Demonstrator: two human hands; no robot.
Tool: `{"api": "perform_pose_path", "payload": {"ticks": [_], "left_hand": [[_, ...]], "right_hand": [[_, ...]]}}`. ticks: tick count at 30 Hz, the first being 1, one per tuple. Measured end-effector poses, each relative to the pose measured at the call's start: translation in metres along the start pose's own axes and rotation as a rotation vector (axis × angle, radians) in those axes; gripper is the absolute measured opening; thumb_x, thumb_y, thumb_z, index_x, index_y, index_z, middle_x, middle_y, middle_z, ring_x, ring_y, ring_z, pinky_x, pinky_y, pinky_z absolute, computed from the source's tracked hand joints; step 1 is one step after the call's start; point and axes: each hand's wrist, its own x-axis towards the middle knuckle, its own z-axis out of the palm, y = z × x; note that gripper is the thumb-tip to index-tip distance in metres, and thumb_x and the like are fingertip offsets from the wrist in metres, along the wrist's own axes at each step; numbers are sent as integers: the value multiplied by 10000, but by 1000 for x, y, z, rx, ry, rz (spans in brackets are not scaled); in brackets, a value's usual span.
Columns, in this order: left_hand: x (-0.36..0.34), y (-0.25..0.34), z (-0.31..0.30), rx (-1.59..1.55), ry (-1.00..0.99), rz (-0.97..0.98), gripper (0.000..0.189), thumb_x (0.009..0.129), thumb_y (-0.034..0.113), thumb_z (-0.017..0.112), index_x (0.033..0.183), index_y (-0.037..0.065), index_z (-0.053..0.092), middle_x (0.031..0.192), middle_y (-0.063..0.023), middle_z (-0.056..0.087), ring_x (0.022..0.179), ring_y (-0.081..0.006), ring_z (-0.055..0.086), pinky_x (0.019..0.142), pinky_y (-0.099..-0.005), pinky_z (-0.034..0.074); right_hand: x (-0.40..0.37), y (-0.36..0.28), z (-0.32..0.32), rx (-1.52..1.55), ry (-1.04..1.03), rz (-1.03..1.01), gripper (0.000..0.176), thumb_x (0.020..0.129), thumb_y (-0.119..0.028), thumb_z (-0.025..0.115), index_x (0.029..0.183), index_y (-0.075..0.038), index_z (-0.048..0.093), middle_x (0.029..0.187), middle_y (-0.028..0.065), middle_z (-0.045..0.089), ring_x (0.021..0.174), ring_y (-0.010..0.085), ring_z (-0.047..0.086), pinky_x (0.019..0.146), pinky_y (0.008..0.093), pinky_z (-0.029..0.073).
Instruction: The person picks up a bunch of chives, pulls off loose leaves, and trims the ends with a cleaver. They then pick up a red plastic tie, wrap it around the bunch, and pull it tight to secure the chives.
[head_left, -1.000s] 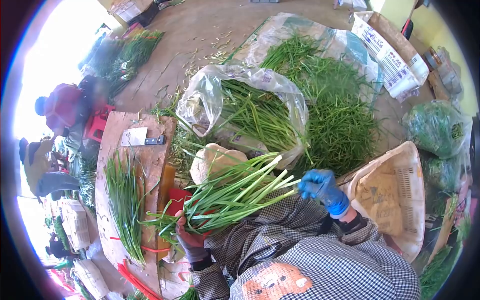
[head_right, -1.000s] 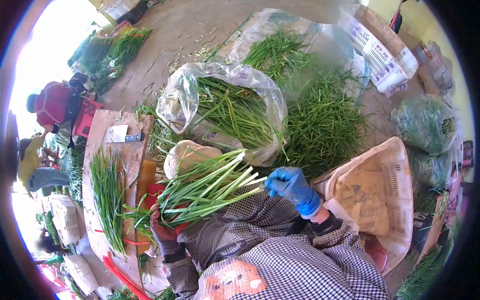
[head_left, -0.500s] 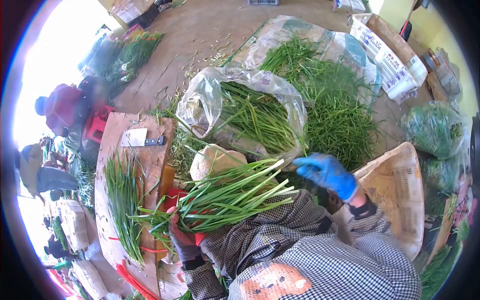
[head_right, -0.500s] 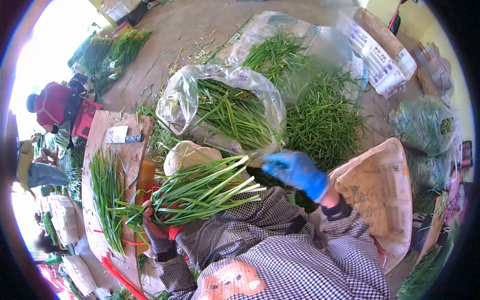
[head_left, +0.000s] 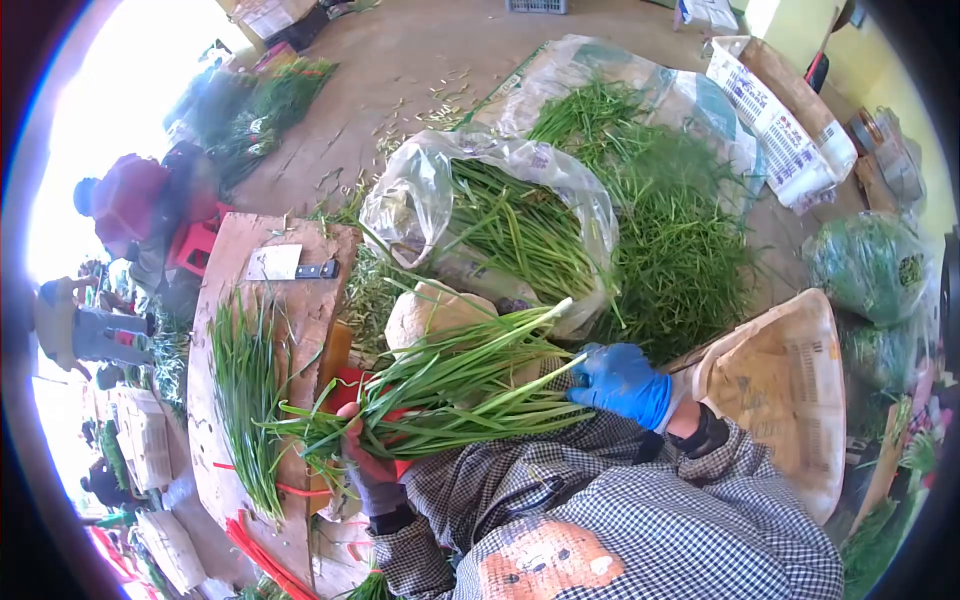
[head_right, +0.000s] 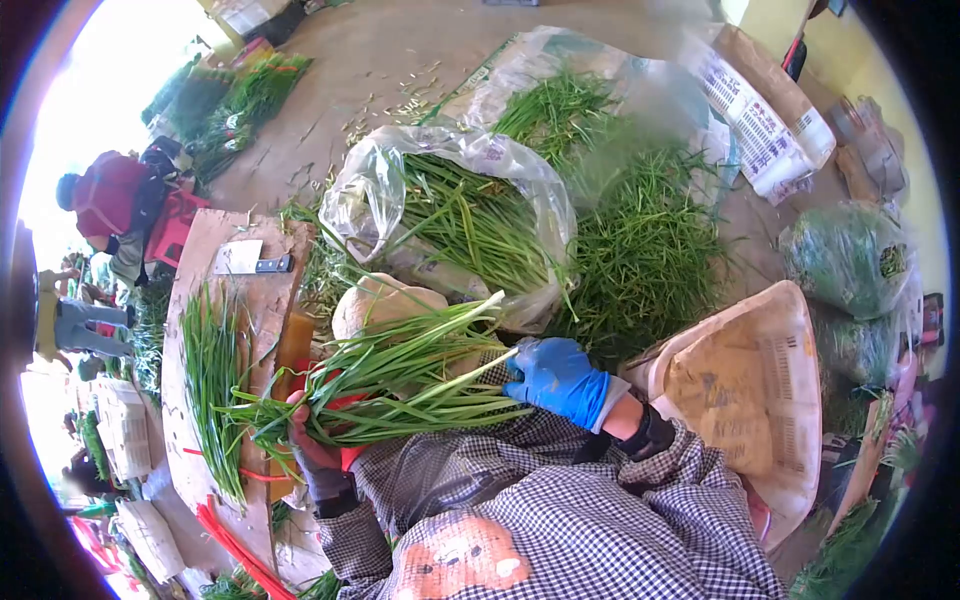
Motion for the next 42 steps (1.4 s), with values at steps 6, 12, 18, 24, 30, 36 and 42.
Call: {"api": "perform_pose_path", "payload": {"ticks": [6,12,18,24,30,36,42], "left_hand": [[-5,-7,-9,14,-38,-7,337,931,300,558,1188,88,513,1033,-22,586,943,-137,575,801,-297,501],[-7,-2,-4,45,-15,-33,328,941,303,530,1193,93,514,1020,-1,567,911,-97,559,779,-248,477],[-5,1,8,18,-3,6,294,934,294,565,1155,102,533,928,42,535,786,-51,530,631,-199,447],[-9,-1,1,-55,22,-34,281,920,246,605,1159,117,529,896,46,532,747,-42,525,597,-186,433],[-8,2,6,-168,-29,-45,273,928,217,572,1175,108,533,954,-10,577,811,-93,575,667,-222,479],[-9,10,6,46,-6,6,359,932,214,563,1254,66,503,1143,-116,609,1030,-225,607,917,-367,503],[-12,-2,-4,-30,69,16,377,933,221,565,1263,53,496,1149,-103,595,1049,-218,603,905,-357,507]], "right_hand": [[5,2,-12,59,188,-36,335,780,-384,706,849,-59,667,747,147,642,672,355,639,625,424,516],[-4,28,-51,452,430,35,154,797,-181,756,854,-41,727,722,53,664,635,148,626,602,291,493],[38,-5,-17,84,305,-264,313,754,-225,727,1024,-69,700,859,136,656,778,315,642,701,403,518],[64,-6,12,46,257,-265,193,767,-220,699,849,-47,675,857,167,646,780,331,636,694,435,507],[62,-24,2,447,243,-220,135,858,-166,654,830,-35,637,779,109,639,690,240,625,639,341,505],[41,-31,-71,890,336,-42,169,930,-186,601,874,-27,625,821,23,662,704,58,589,608,213,477],[5,20,-125,818,836,91,66,876,-126,629,860,-66,652,764,3,654,684,40,567,573,188,419]]}}
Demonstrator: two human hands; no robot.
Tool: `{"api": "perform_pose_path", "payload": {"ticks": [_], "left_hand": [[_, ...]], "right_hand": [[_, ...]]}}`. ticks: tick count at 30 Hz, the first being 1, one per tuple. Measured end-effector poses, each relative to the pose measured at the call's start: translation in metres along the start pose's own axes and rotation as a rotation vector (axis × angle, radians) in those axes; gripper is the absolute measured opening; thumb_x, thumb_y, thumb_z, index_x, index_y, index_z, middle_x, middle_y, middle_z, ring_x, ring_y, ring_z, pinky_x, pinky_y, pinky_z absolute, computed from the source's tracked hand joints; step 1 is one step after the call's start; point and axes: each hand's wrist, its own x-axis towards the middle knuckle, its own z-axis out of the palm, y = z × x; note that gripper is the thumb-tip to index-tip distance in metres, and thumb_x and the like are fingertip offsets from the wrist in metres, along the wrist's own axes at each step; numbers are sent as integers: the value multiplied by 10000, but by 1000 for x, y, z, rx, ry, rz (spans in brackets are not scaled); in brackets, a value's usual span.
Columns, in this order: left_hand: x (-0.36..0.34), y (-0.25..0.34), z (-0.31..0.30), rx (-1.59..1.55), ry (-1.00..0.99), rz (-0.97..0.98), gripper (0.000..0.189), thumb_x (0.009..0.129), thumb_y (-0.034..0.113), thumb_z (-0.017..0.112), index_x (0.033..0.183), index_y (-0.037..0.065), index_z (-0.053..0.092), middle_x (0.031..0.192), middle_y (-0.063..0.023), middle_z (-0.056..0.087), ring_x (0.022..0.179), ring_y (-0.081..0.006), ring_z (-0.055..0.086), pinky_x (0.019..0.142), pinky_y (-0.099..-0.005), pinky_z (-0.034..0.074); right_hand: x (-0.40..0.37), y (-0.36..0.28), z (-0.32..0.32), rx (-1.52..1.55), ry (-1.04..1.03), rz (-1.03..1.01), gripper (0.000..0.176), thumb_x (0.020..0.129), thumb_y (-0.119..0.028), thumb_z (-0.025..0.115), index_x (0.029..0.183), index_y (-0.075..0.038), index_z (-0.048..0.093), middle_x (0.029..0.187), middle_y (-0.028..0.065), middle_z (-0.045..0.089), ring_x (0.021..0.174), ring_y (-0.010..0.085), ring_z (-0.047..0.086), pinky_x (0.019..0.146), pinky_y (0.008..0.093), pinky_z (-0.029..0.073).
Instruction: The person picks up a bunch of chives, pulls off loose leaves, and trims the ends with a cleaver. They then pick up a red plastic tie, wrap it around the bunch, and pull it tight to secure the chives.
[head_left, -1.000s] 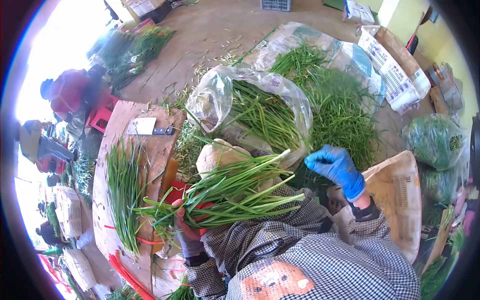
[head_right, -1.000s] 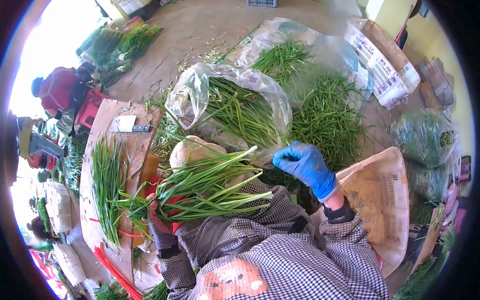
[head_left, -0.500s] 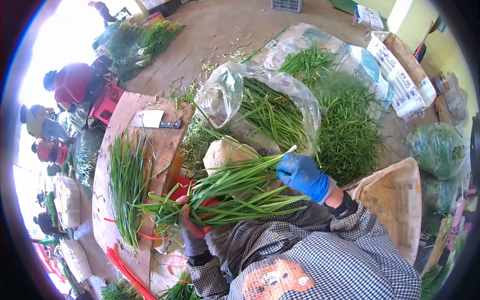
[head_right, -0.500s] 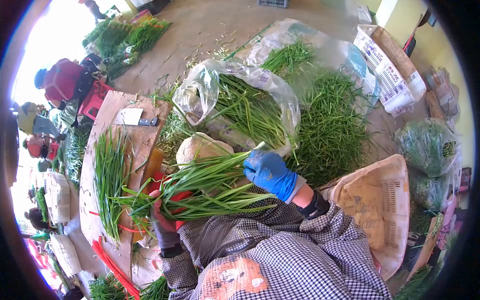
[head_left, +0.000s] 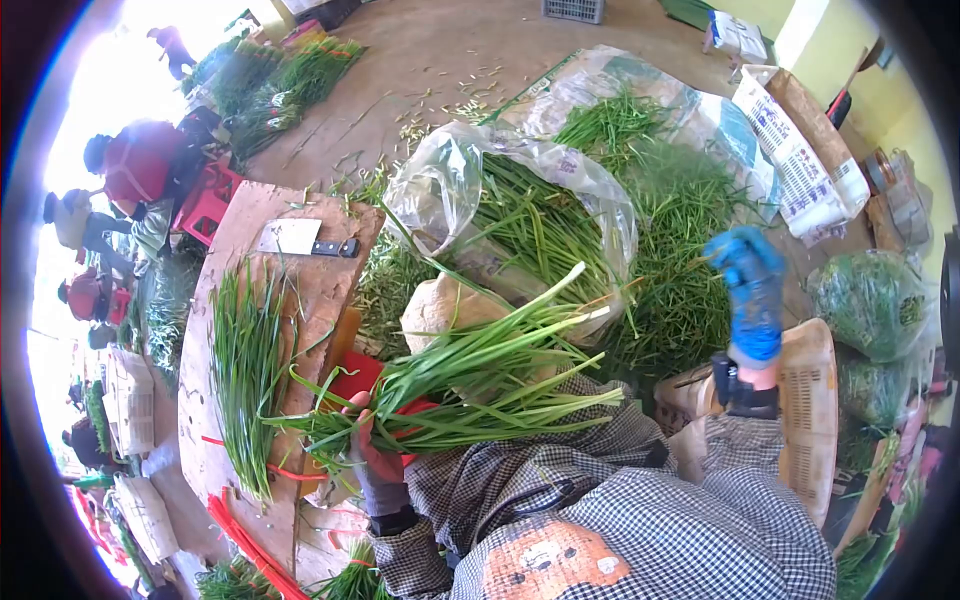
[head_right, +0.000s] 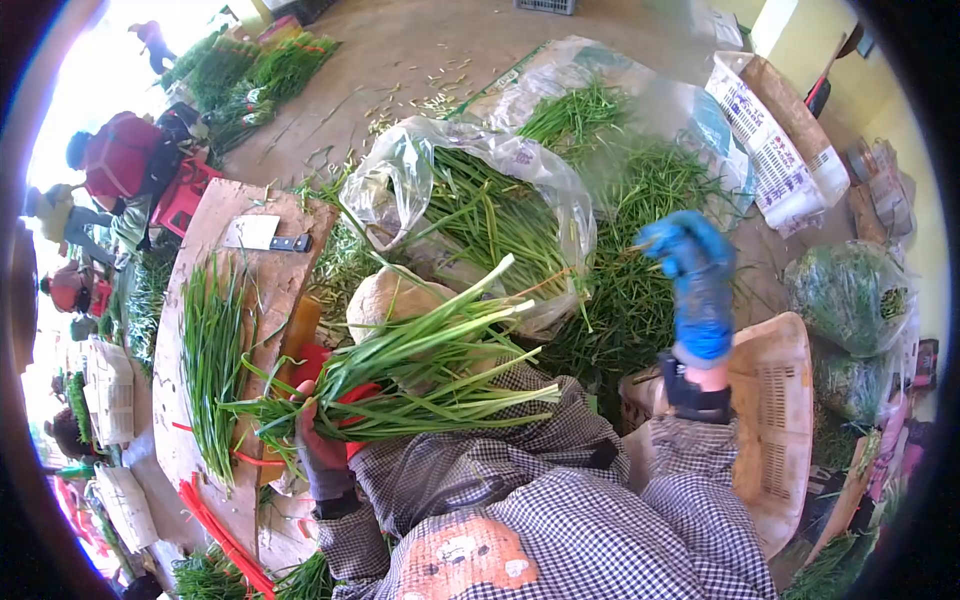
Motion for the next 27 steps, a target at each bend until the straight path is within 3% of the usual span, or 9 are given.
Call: {"api": "perform_pose_path", "payload": {"ticks": [2,5,8,11,14,16,18,21,27], "left_hand": [[-4,2,3,25,23,-8,379,938,228,561,1268,53,494,1154,-94,587,1057,-210,599,901,-358,508],[-7,4,7,4,3,-37,374,936,220,565,1264,54,498,1156,-97,586,1048,-209,600,887,-354,517],[-12,5,19,-30,-2,-15,367,934,205,566,1259,48,498,1150,-101,586,1034,-208,601,865,-346,529],[-18,3,24,2,60,46,371,933,202,570,1261,50,488,1147,-106,585,1015,-200,603,850,-333,535],[-20,2,16,-48,42,25,371,937,209,568,1262,50,487,1147,-109,584,1007,-199,605,840,-330,537],[-19,-4,6,-49,45,31,370,936,215,569,1259,51,495,1147,-111,584,993,-205,606,820,-326,537],[-22,-2,5,-15,27,7,364,937,223,569,1252,53,505,1118,-101,584,972,-205,601,817,-330,527],[-28,7,22,42,47,17,362,937,226,568,1250,53,510,1092,-84,576,968,-187,584,849,-325,506],[-28,3,18,8,52,53,384,916,177,573,1253,14,494,1153,-105,556,1048,-202,574,921,-351,490]], "right_hand": [[5,4,-29,-45,111,-104,52,867,-119,636,855,-73,657,761,2,656,676,40,560,569,187,410],[2,20,-55,-372,-98,121,85,864,-68,597,883,-66,681,826,29,697,680,53,584,569,195,436],[-26,22,-19,-212,-357,311,121,855,-43,584,899,-36,697,828,38,699,685,64,601,590,201,466],[-40,25,16,-183,-516,291,145,851,-34,574,903,-14,708,814,40,696,686,82,615,611,228,494],[-39,48,34,-112,-589,52,126,852,-72,607,893,-7,706,778,53,681,667,109,625,603,259,504],[-37,48,41,-423,-575,-32,129,842,-118,656,904,-15,704,743,74,659,656,135,629,619,274,509],[-42,47,53,-467,-586,0,205,799,-186,717,926,-26,702,767,107,653,682,200,646,654,307,520],[-54,66,74,-620,-659,-300,279,775,-263,709,958,-53,693,908,145,663,834,326,647,734,413,517],[-61,85,97,-826,-888,-226,188,784,-218,655,851,-43,662,841,168,650,780,353,634,716,452,498]]}}
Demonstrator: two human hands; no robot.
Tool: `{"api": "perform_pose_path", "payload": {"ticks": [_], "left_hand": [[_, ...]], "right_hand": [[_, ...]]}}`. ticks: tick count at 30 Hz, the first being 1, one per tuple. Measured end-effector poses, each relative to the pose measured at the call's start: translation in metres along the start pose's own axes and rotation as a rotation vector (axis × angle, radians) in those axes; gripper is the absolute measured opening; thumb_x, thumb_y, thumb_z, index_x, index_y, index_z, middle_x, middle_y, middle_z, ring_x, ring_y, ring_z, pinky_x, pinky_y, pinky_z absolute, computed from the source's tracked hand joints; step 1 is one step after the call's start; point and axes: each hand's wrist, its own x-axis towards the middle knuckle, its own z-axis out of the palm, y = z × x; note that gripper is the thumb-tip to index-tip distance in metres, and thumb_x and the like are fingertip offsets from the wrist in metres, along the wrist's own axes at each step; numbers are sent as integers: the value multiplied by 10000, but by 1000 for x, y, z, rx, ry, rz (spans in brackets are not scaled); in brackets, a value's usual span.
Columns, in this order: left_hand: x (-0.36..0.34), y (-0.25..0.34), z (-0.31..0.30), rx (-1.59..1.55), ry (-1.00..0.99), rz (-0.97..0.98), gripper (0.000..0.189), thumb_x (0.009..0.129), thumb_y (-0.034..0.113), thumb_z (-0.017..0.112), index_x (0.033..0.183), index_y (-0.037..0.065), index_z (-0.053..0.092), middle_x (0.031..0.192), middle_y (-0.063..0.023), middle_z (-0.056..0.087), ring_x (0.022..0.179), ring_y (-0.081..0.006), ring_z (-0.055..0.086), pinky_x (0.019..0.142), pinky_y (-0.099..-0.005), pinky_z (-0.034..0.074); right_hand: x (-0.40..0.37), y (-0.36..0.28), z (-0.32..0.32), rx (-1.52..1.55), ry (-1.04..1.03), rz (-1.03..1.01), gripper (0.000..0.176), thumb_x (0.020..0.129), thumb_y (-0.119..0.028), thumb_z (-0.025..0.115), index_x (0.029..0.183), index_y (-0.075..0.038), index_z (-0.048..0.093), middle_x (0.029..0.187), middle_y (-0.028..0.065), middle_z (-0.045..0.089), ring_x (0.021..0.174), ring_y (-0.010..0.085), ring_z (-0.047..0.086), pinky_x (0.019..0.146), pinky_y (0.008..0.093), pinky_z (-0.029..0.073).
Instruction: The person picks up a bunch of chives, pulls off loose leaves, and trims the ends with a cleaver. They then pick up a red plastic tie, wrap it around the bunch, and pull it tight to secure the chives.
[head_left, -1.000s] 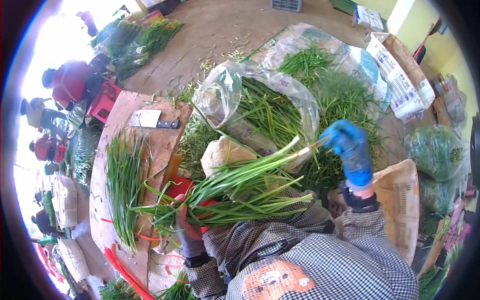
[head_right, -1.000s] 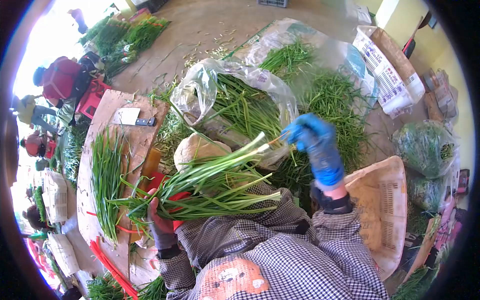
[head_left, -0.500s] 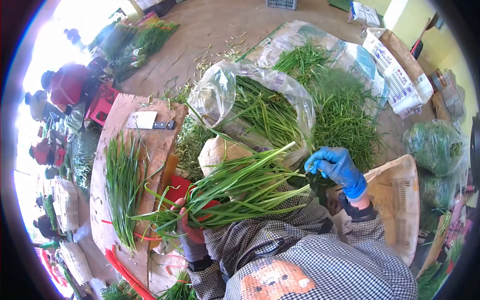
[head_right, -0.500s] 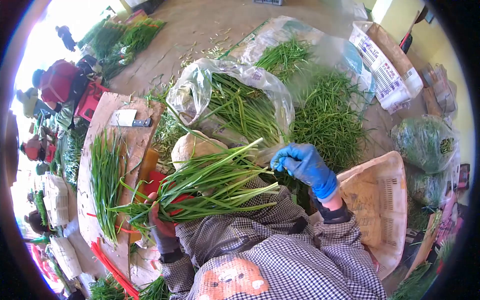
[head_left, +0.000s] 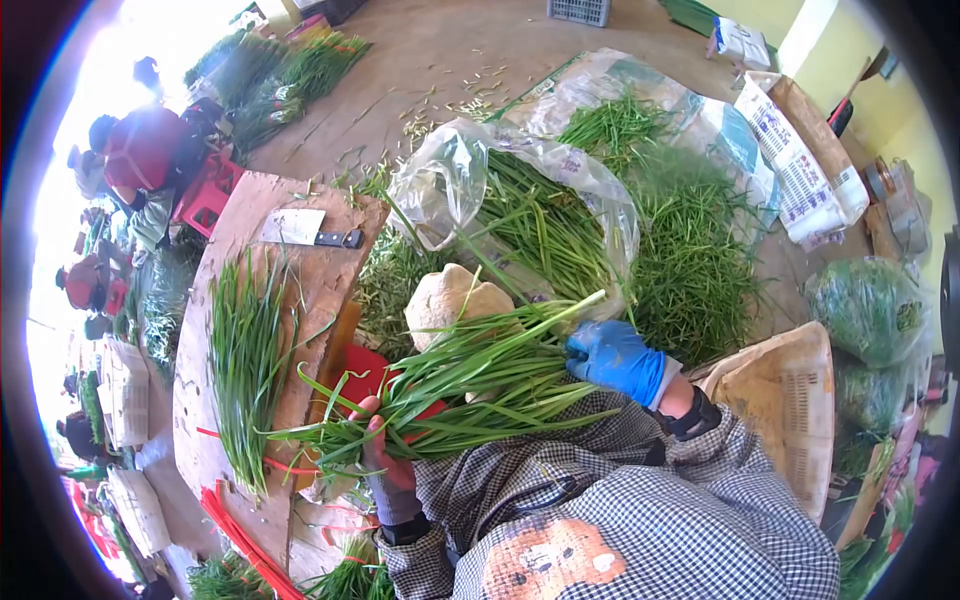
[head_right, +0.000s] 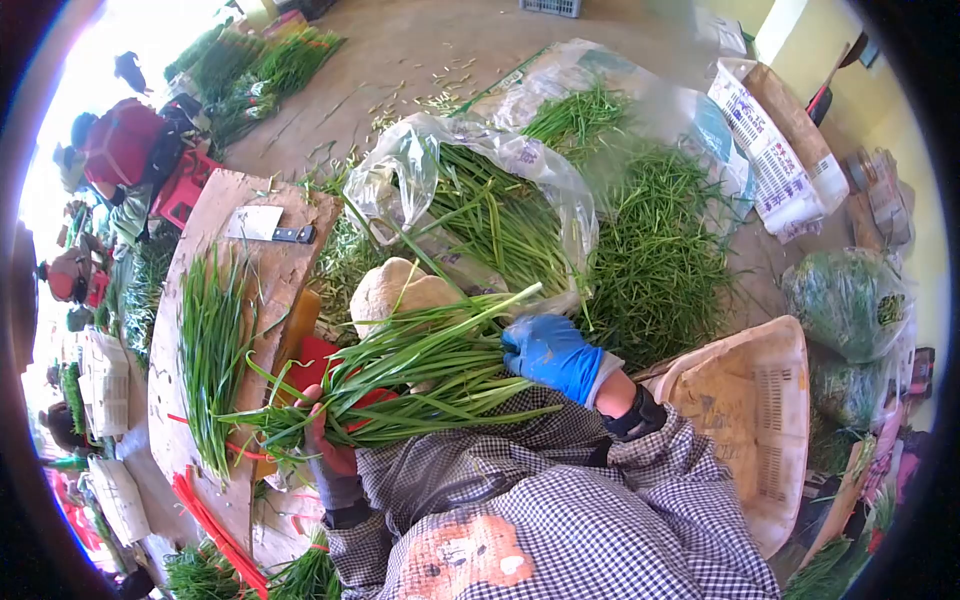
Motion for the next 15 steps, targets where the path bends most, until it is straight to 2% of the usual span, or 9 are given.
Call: {"api": "perform_pose_path", "payload": {"ticks": [2,4,5,7,9,11,13,14,15], "left_hand": [[-3,2,1,15,4,-4,377,915,175,575,1247,15,497,1151,-104,556,1053,-204,572,926,-352,488],[-3,4,3,29,7,-5,371,914,172,577,1241,15,500,1150,-103,557,1058,-207,570,931,-354,487],[-3,4,4,16,-6,-14,362,915,170,578,1235,19,504,1145,-99,560,1049,-204,574,923,-352,491],[0,-1,3,1,-22,-25,353,915,168,579,1228,22,508,1141,-96,562,1041,-201,577,916,-349,494],[8,-13,-11,-86,-13,-40,344,916,174,582,1219,26,514,1120,-89,574,1013,-197,589,889,-349,508],[11,-8,-20,-98,-37,-90,343,917,176,583,1219,28,515,1118,-85,576,1007,-194,592,890,-347,509],[15,-3,-20,-116,-58,-133,342,917,178,584,1218,30,516,1116,-81,578,1001,-191,594,890,-346,510],[15,2,-17,-94,-55,-124,302,923,185,581,1197,89,497,1062,-47,564,966,-158,582,850,-319,509],[15,5,-16,-70,-54,-116,271,929,191,577,1177,148,478,1008,-13,551,931,-124,570,810,-293,508]], "right_hand": [[0,-1,3,3,-6,22,189,781,-218,653,853,-44,661,804,171,642,741,346,630,701,439,498],[0,-7,-1,411,-27,-26,179,810,-215,646,835,-37,649,727,119,631,654,250,618,637,382,489],[1,-15,-9,410,-28,-26,179,810,-215,646,835,-37,649,727,119,631,654,250,618,637,382,489],[5,-34,-35,696,28,-94,175,841,-205,644,815,-32,640,712,49,621,652,140,583,612,306,470],[5,-41,-71,872,206,-81,160,856,-191,652,802,-41,647,714,4,615,677,90,570,622,252,464],[-3,-35,-109,810,487,16,139,842,-189,673,807,-55,654,713,5,624,683,88,577,635,239,472],[-17,-9,-138,582,668,104,123,811,-183,700,824,-66,667,720,1,639,693,88,598,631,245,482],[-26,7,-143,581,666,98,123,811,-183,700,824,-66,667,720,1,639,693,88,598,631,245,482],[-34,25,-143,647,580,266,119,794,-174,703,824,-63,674,720,24,649,688,113,613,632,259,487]]}}
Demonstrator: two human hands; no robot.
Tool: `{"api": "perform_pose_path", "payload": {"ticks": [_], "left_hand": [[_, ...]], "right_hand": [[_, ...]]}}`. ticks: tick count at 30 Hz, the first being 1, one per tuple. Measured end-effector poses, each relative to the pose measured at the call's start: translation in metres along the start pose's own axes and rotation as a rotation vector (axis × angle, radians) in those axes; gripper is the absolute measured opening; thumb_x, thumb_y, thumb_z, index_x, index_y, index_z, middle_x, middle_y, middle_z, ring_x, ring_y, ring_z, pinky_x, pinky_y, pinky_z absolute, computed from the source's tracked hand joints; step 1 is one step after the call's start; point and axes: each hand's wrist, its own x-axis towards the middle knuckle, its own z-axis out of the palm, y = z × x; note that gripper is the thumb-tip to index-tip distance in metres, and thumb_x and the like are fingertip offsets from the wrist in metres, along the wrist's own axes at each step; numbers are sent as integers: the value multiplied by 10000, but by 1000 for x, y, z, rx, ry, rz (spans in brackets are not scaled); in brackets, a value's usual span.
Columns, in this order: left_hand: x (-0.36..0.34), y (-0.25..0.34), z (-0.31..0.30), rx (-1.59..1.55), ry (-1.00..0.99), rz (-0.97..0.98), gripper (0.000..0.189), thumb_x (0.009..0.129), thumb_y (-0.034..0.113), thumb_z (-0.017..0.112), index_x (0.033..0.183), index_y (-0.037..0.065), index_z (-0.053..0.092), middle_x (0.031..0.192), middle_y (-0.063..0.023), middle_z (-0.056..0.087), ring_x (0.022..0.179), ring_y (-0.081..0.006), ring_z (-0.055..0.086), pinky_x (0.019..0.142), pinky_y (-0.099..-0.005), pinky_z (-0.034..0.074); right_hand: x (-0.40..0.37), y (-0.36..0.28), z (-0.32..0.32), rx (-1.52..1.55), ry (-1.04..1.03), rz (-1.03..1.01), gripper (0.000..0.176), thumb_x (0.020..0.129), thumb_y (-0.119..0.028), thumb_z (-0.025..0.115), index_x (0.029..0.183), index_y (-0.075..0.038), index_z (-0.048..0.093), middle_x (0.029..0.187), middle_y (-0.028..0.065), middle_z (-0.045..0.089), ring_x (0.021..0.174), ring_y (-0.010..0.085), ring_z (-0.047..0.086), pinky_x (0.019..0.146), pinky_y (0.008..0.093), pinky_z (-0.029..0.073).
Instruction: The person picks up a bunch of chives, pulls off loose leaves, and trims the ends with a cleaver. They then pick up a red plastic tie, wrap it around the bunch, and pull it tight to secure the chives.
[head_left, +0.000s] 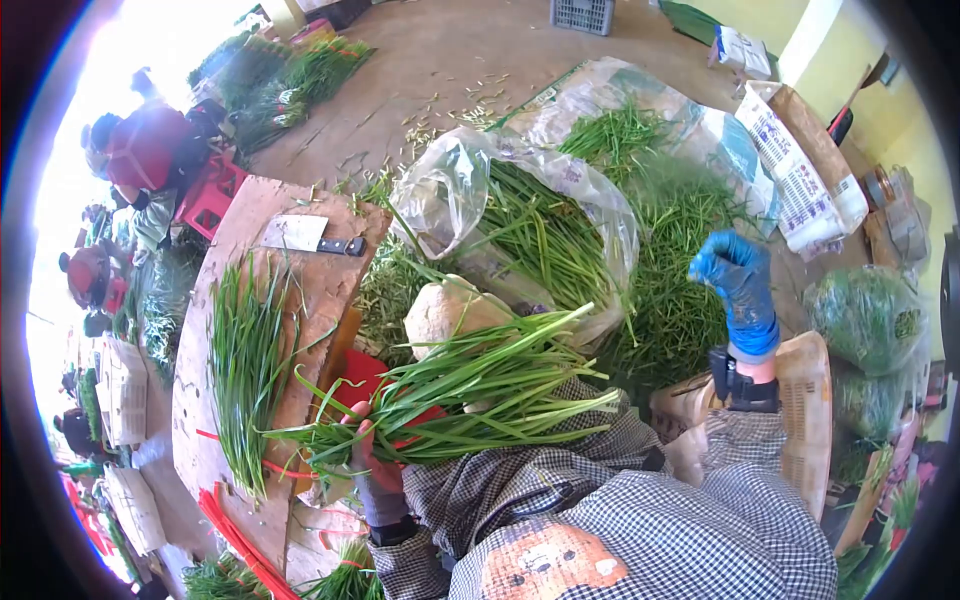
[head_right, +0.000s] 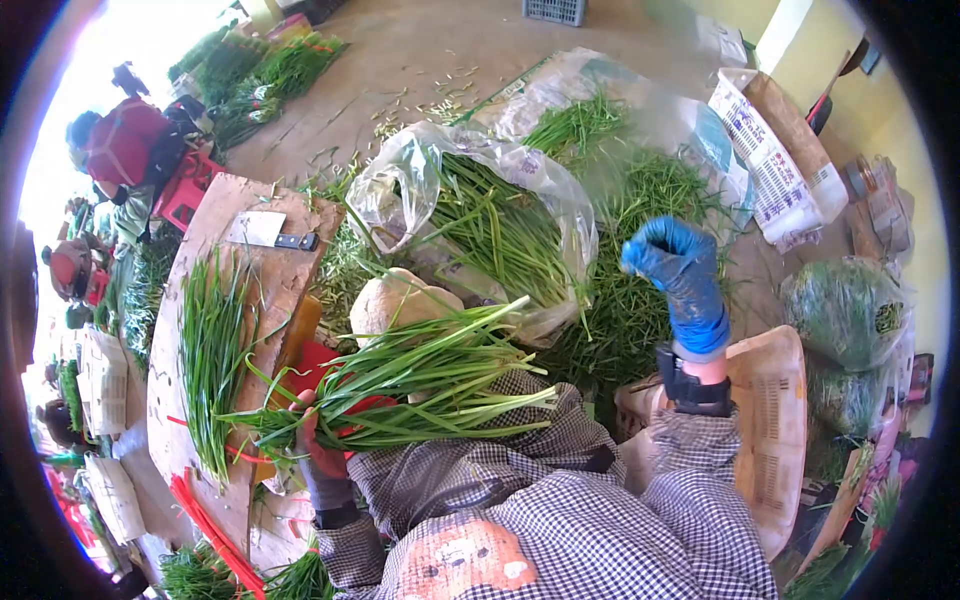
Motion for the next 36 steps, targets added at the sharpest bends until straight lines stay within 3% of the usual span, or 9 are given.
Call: {"api": "perform_pose_path", "payload": {"ticks": [2,4,5,10,14,20,24,30,36], "left_hand": [[4,0,-4,62,63,97,294,919,179,588,1189,113,495,1037,-33,570,953,-146,588,841,-307,515],[6,9,-5,139,55,88,323,906,156,596,1204,68,509,1083,-55,578,995,-167,594,876,-319,512],[11,14,-4,118,0,75,286,898,128,579,1169,42,551,1090,-73,598,1008,-186,605,870,-325,517],[23,25,9,15,-51,4,277,894,114,580,1160,39,553,1078,-73,599,978,-182,610,855,-319,520],[22,29,18,102,-30,48,294,909,130,578,1187,39,554,1113,-79,603,984,-185,607,867,-326,514],[21,26,6,223,19,81,308,912,136,588,1197,21,562,1133,-88,608,992,-181,602,876,-335,509],[17,33,19,317,32,137,298,899,105,589,1188,37,559,1100,-87,621,981,-204,623,850,-328,525],[23,30,19,315,37,139,286,897,97,593,1173,29,565,1119,-110,623,1021,-226,618,912,-361,515],[21,27,13,297,8,81,307,907,161,611,1179,22,576,1104,-88,612,972,-184,612,823,-318,525]], "right_hand": [[-5,53,-17,1,-30,192,117,777,-165,705,823,-61,681,720,47,658,683,138,628,633,273,492],[-19,110,-8,-1157,-131,-321,147,776,-186,714,837,-53,699,741,104,676,684,198,655,635,297,501],[-14,116,-12,-1158,-133,-328,147,776,-186,714,837,-53,699,741,104,676,684,198,655,635,297,501],[-28,93,19,-329,-419,175,247,803,-255,743,951,-59,727,838,129,706,776,232,687,711,335,531],[-45,86,76,-50,-550,-158,334,845,-196,727,1154,-76,691,907,94,714,828,173,670,743,309,527],[-43,81,119,-395,-512,-303,156,800,-208,643,836,-57,658,731,151,614,726,365,616,658,451,488],[-26,66,113,-507,-434,-425,128,829,-167,620,838,-45,657,743,144,628,704,337,631,647,425,501],[-14,44,71,273,-273,-41,122,896,-55,576,843,26,650,852,110,705,772,158,670,714,293,543],[-16,67,4,152,-50,11,108,892,-49,586,884,20,669,900,116,714,809,167,683,761,297,547]]}}
